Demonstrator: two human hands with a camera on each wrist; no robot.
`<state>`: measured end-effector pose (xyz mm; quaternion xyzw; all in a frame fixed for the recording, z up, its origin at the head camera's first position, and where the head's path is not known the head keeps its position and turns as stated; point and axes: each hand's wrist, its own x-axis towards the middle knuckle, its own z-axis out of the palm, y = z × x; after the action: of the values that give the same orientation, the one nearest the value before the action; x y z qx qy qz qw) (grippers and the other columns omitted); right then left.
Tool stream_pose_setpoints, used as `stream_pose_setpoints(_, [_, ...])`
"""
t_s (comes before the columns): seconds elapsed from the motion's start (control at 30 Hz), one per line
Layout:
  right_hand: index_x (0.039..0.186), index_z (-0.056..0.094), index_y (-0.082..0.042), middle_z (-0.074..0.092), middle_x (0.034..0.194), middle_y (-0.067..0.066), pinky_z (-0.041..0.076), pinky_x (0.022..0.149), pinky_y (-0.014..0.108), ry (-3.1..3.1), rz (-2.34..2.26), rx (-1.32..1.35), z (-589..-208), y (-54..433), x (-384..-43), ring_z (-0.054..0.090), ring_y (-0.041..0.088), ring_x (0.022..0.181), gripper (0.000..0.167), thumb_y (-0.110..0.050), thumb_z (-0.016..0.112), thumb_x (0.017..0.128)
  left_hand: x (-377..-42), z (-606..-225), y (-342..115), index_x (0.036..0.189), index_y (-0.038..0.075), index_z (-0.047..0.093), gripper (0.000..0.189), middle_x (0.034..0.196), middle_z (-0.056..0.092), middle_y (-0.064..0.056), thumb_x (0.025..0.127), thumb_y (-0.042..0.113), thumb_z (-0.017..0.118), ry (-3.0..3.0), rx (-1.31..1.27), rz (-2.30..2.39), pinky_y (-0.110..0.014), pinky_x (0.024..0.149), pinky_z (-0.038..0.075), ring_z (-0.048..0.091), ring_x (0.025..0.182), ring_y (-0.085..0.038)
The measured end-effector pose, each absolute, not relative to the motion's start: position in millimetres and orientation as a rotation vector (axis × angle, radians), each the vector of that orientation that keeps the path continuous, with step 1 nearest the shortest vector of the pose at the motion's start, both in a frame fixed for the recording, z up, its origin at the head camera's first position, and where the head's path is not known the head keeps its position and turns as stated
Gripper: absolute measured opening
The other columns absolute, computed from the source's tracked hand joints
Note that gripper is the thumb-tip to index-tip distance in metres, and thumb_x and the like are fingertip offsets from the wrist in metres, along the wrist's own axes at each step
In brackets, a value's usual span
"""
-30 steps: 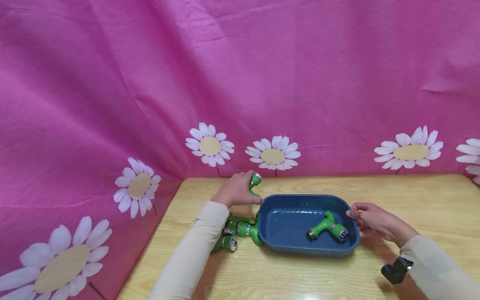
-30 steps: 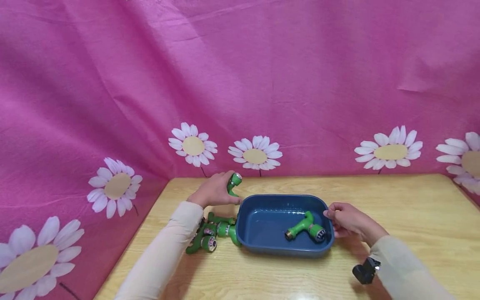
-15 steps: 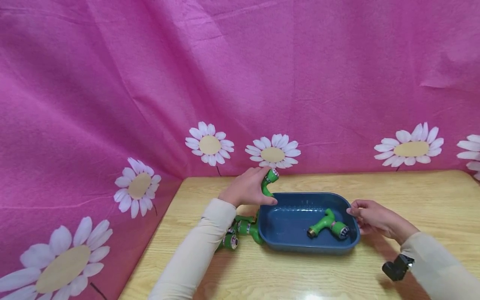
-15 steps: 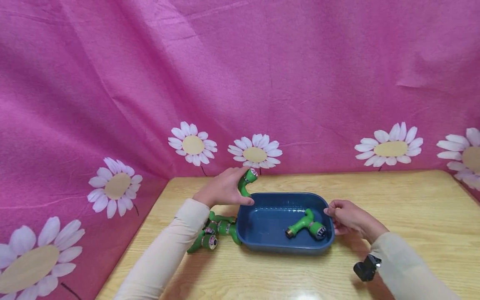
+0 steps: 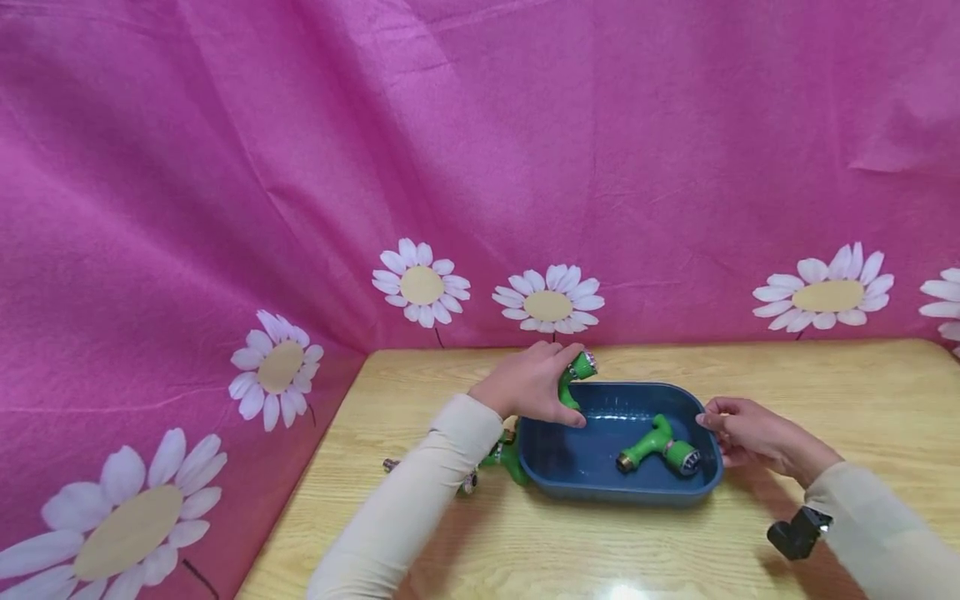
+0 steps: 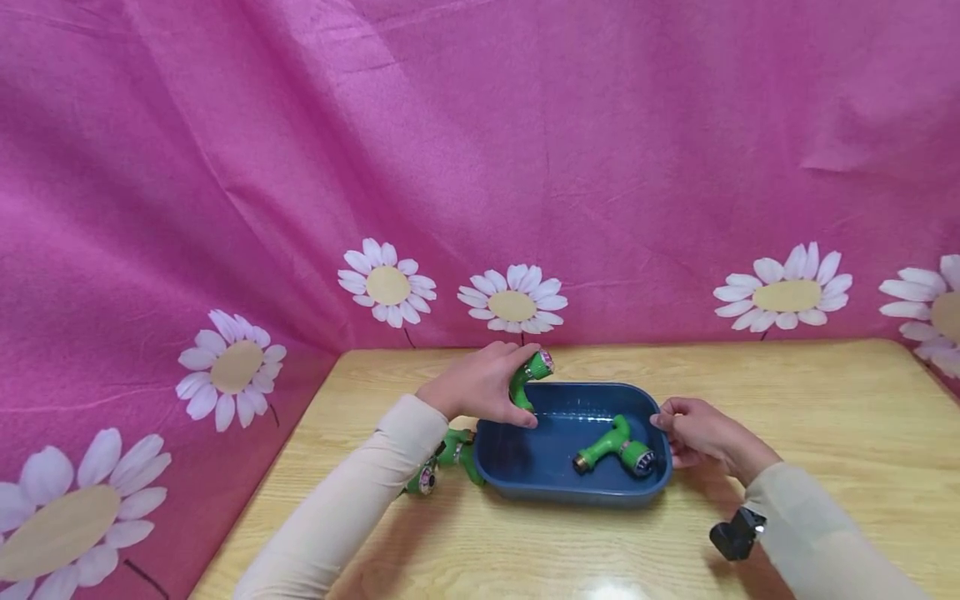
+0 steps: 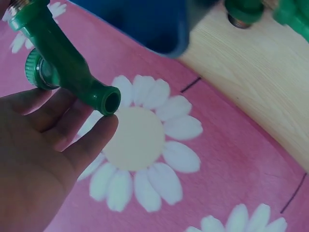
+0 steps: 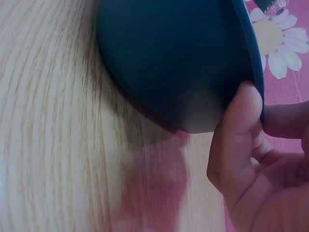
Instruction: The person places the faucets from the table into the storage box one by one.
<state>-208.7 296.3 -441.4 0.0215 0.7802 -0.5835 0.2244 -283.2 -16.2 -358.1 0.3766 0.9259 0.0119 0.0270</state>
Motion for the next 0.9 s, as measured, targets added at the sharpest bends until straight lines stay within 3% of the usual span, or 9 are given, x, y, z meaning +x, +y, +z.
stream_pose_setpoints(0.17, [0.092, 0.049, -0.007, 0.047, 0.071, -0.003, 0.053, 0.056, 0.021, 2.158, -1.603, 0.051, -441, 296, -208, 0.052, 0.007, 0.063, 0.014, -0.013, 0.044, 0.104, -280, -360, -5, 0.152, 0.020, 0.034, 0.102, 0.133, 0.058, 0.002, 0.071, 0.064, 0.076, 2.850, 1.225, 0.010, -0.032, 0.100, 0.052, 0.053, 0.119, -0.015])
stream_pose_setpoints(0.47, [0.091, 0.047, -0.007, 0.047, 0.071, -0.003, 0.053, 0.057, 0.021, 2.177, -1.586, 0.060, -441, 296, -209, 0.053, 0.007, 0.063, 0.016, -0.013, 0.042, 0.104, -275, -359, 3, 0.154, 0.022, 0.030, 0.100, 0.143, 0.053, 0.000, 0.073, 0.052, 0.082, 2.804, 1.383, -0.065, -0.031, 0.111, 0.045, 0.046, 0.136, -0.017])
stream_pose_setpoints(0.9, [0.096, 0.048, -0.004, 0.046, 0.071, -0.002, 0.053, 0.057, 0.022, 2.194, -1.559, 0.069, -439, 294, -209, 0.054, 0.008, 0.063, 0.015, -0.014, 0.041, 0.105, -265, -362, 16, 0.152, 0.022, 0.031, 0.098, 0.133, 0.056, 0.001, 0.074, 0.052, 0.082, 2.695, 1.506, -0.103, -0.024, 0.103, 0.049, 0.054, 0.123, -0.011])
